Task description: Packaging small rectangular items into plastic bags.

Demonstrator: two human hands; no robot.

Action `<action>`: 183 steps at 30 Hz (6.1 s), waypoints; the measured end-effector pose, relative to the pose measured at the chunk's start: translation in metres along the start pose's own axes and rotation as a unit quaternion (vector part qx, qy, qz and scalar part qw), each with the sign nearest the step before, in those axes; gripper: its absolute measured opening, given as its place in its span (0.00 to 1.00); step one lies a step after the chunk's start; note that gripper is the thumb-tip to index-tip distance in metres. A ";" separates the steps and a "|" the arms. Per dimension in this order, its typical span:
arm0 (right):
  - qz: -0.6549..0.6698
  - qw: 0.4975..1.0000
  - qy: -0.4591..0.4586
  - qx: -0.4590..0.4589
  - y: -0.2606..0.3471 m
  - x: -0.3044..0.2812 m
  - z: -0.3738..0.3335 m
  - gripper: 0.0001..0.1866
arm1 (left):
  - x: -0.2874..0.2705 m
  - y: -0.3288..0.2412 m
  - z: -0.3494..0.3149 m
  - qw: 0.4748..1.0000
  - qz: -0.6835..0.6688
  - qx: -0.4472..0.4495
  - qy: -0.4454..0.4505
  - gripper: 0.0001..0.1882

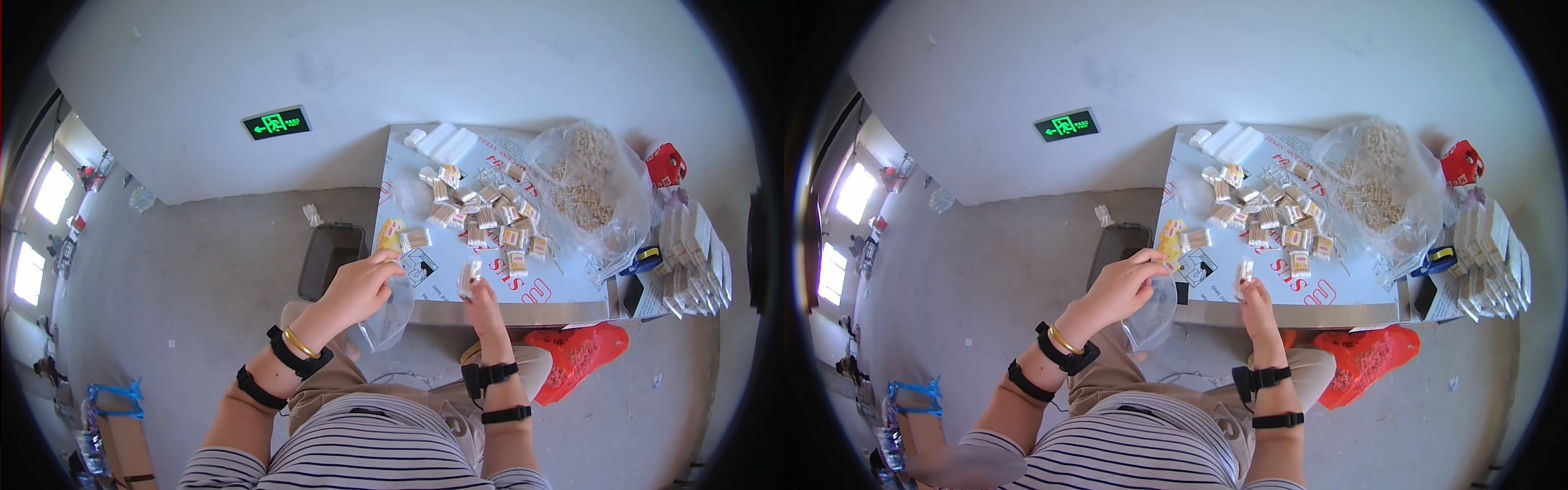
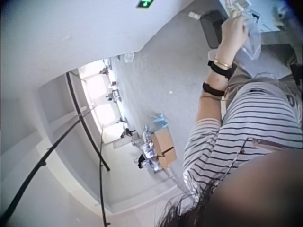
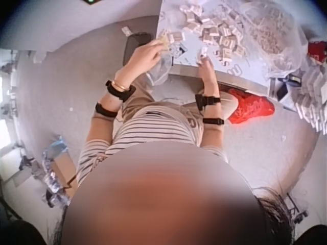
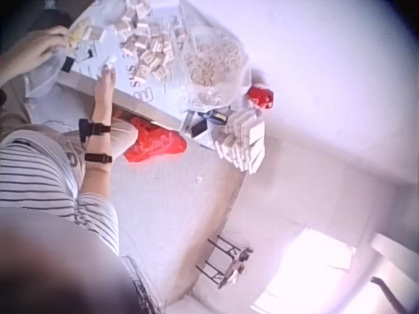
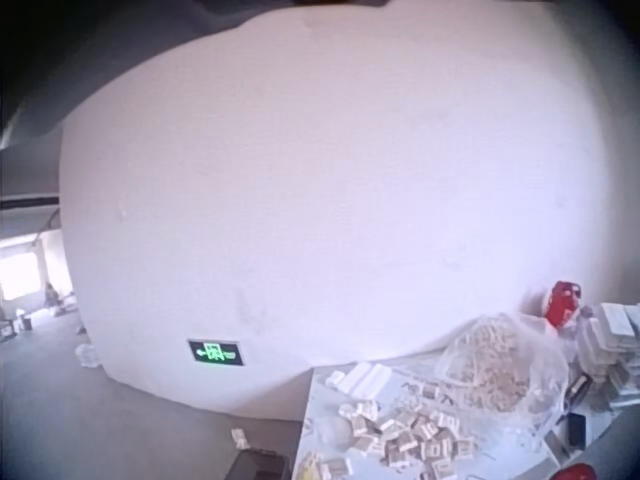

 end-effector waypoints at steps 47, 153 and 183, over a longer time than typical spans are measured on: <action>-0.597 0.797 0.070 -0.051 -0.038 0.147 -0.072 0.19 | 0.057 -0.155 -0.007 0.943 -0.222 0.234 0.079 0.18; -0.258 0.907 -0.039 -0.330 0.089 0.188 -0.098 0.28 | 0.030 0.051 -0.021 0.679 -0.656 -0.144 -0.297 0.30; -0.370 0.893 0.134 -0.220 0.058 0.183 -0.099 0.38 | 0.081 0.002 -0.036 0.468 -0.867 -0.165 -0.056 0.33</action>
Point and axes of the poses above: each hand's wrist, its own z-axis towards the middle knuckle, its own x-axis out of the palm, y = z × x, the point moved 6 cm from there along z, towards the middle knuckle, and after that the axes turned 5 degrees about x, right-handed, at the moved point
